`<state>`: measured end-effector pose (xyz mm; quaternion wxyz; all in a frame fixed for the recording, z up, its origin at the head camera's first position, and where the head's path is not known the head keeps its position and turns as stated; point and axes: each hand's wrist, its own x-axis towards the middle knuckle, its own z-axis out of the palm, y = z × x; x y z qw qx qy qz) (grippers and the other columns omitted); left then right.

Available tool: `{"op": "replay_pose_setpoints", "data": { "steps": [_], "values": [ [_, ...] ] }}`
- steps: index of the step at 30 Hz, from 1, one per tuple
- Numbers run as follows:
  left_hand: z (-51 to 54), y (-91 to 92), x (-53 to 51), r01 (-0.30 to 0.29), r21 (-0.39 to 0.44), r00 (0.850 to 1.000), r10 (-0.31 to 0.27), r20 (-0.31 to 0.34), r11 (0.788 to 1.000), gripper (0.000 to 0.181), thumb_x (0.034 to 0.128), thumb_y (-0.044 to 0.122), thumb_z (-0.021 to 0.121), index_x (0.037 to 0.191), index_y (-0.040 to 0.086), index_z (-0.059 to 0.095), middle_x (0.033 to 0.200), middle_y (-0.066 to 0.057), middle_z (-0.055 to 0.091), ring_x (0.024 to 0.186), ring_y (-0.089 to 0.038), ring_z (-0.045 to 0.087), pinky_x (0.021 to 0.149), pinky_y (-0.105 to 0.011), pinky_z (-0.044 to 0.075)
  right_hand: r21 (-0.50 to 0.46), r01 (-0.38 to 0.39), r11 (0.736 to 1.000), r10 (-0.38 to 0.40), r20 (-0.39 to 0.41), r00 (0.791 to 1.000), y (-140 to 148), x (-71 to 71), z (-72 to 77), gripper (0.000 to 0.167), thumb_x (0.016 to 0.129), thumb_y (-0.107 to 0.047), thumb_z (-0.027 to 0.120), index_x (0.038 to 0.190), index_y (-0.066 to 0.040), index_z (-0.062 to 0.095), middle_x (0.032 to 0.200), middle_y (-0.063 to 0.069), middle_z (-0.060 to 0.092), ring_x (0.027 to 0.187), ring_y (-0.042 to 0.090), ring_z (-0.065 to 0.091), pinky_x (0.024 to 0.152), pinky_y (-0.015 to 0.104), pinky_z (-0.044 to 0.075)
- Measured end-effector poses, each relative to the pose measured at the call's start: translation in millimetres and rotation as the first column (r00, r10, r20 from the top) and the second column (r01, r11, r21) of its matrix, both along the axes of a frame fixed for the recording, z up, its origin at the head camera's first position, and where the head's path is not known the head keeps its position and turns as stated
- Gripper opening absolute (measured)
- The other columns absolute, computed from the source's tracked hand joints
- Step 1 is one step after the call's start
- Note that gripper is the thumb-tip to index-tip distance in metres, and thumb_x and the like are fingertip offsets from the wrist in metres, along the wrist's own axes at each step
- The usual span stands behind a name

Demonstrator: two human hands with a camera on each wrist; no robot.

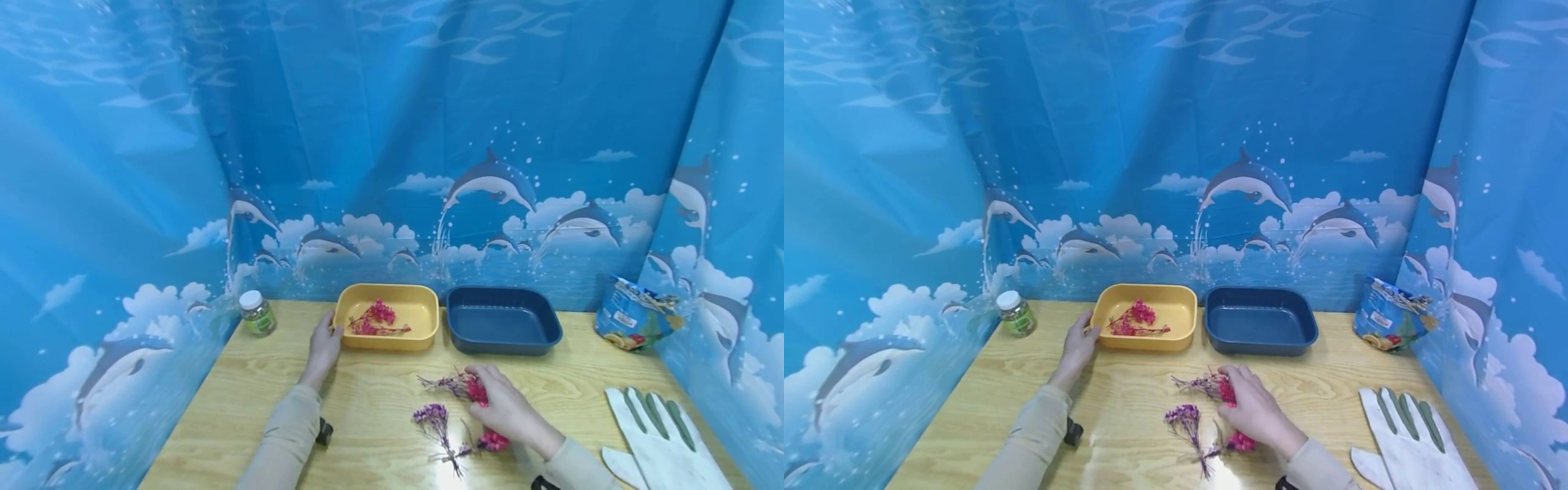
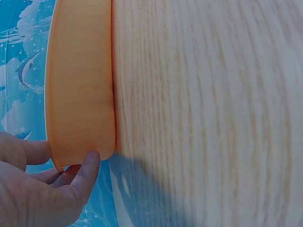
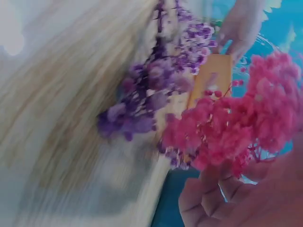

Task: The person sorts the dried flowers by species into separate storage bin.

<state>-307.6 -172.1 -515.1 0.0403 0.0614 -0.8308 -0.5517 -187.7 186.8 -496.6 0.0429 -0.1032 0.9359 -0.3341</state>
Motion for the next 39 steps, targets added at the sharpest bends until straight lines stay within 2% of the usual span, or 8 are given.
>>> {"op": "replay_pose_setpoints", "data": {
  "steps": [7, 10, 13, 18, 22, 25, 32, 39],
  "values": [
    [0.6, 0.3, 0.4, -0.003, 0.031, 1.0, 0.003, 0.012, 1.0, 0.057, 0.1102, 0.008, 0.045, 0.163, -0.004, 0.028, 0.167, -0.028, 0.034, 0.151, -0.048, 0.042, 0.125, -0.057, 0.04, -0.209, 0.03, 0.977, -0.007, 0.111, 0.994, 7, -5.9, 7.5, 0.061, 0.087, -0.004, 0.072, 0.146, -0.006, 0.055, 0.12, 0.013, 0.066, 0.093, 0.023, 0.064, 0.073, 0.035, 0.059],
    [0.2, 0.0, -0.3, -0.005, 0.042, 1.0, 0.004, 0.018, 0.999, 0.056, 0.1107, 0.009, 0.045, 0.163, -0.003, 0.029, 0.168, -0.027, 0.035, 0.151, -0.047, 0.042, 0.125, -0.056, 0.04, -0.195, 0.033, 0.98, -0.009, 0.123, 0.992, 10, -5.7, 8.3, 0.064, 0.088, -0.008, 0.073, 0.149, -0.009, 0.054, 0.142, 0.018, 0.062, 0.113, 0.035, 0.066, 0.093, 0.056, 0.061],
    [-1.0, -0.3, -0.7, -0.004, 0.051, 1.0, 0.002, 0.025, 0.999, 0.056, 0.1112, 0.011, 0.045, 0.164, -0.002, 0.029, 0.168, -0.026, 0.035, 0.152, -0.046, 0.042, 0.126, -0.056, 0.04, -0.188, 0.01, 0.982, 0.017, 0.143, 0.99, 11, -5.1, 8.4, 0.068, 0.086, -0.011, 0.074, 0.151, -0.007, 0.053, 0.156, 0.023, 0.054, 0.131, 0.039, 0.06, 0.111, 0.068, 0.049],
    [-2.4, 0.1, 0.0, -0.003, 0.051, 1.0, 0.001, 0.027, 0.999, 0.056, 0.1113, 0.01, 0.045, 0.164, -0.002, 0.029, 0.168, -0.027, 0.035, 0.151, -0.047, 0.042, 0.125, -0.056, 0.041, -0.162, -0.001, 0.987, 0.03, 0.173, 0.984, 11, -6.4, 4.5, 0.061, 0.085, -0.012, 0.074, 0.145, -0.009, 0.059, 0.136, 0.018, 0.066, 0.099, 0.024, 0.065, 0.091, 0.051, 0.059],
    [-2.4, 0.2, 0.0, -0.006, 0.052, 1.0, 0.005, 0.019, 0.999, 0.056, 0.1111, 0.01, 0.045, 0.163, -0.003, 0.029, 0.168, -0.028, 0.035, 0.151, -0.047, 0.043, 0.125, -0.056, 0.041, -0.087, -0.021, 0.996, 0.03, 0.109, 0.994, 12, -5.4, -0.2, 0.048, 0.088, -0.01, 0.074, 0.135, -0.018, 0.067, 0.13, 0.011, 0.071, 0.108, 0.031, 0.069, 0.094, 0.057, 0.059],
    [-2.4, 0.1, -0.2, -0.011, 0.05, 1.0, 0.01, 0.009, 0.999, 0.056, 0.1104, 0.009, 0.046, 0.162, -0.005, 0.03, 0.167, -0.029, 0.035, 0.149, -0.048, 0.044, 0.124, -0.057, 0.042, -0.04, -0.03, 0.999, 0.032, 0.058, 0.998, 11, -4.3, -1.1, 0.046, 0.087, -0.008, 0.075, 0.131, -0.018, 0.07, 0.139, 0.011, 0.07, 0.123, 0.035, 0.066, 0.108, 0.067, 0.052],
    [-3.1, 0.1, -0.7, -0.009, 0.052, 1.0, 0.008, 0.012, 0.999, 0.057, 0.1105, 0.009, 0.046, 0.163, -0.004, 0.029, 0.167, -0.028, 0.035, 0.15, -0.048, 0.044, 0.124, -0.057, 0.042, 0.044, -0.037, 0.998, 0.033, 0.083, 0.996, 10, -3.6, -8.0, 0.047, 0.09, -0.007, 0.074, 0.136, -0.014, 0.068, 0.141, 0.013, 0.068, 0.134, 0.04, 0.061, 0.115, 0.067, 0.047],
    [-3.4, -1.4, -1.9, -0.014, 0.047, 1.0, 0.014, 0.006, 0.999, 0.056, 0.1102, 0.008, 0.047, 0.162, -0.005, 0.031, 0.166, -0.029, 0.037, 0.148, -0.048, 0.045, 0.123, -0.056, 0.043, 0.044, -0.094, 0.995, 0.087, 0.147, 0.985, 13, -3.8, -2.1, 0.062, 0.092, -0.003, 0.066, 0.152, -0.012, 0.056, 0.154, 0.019, 0.059, 0.113, 0.03, 0.067, 0.111, 0.064, 0.052]
  ]
}}
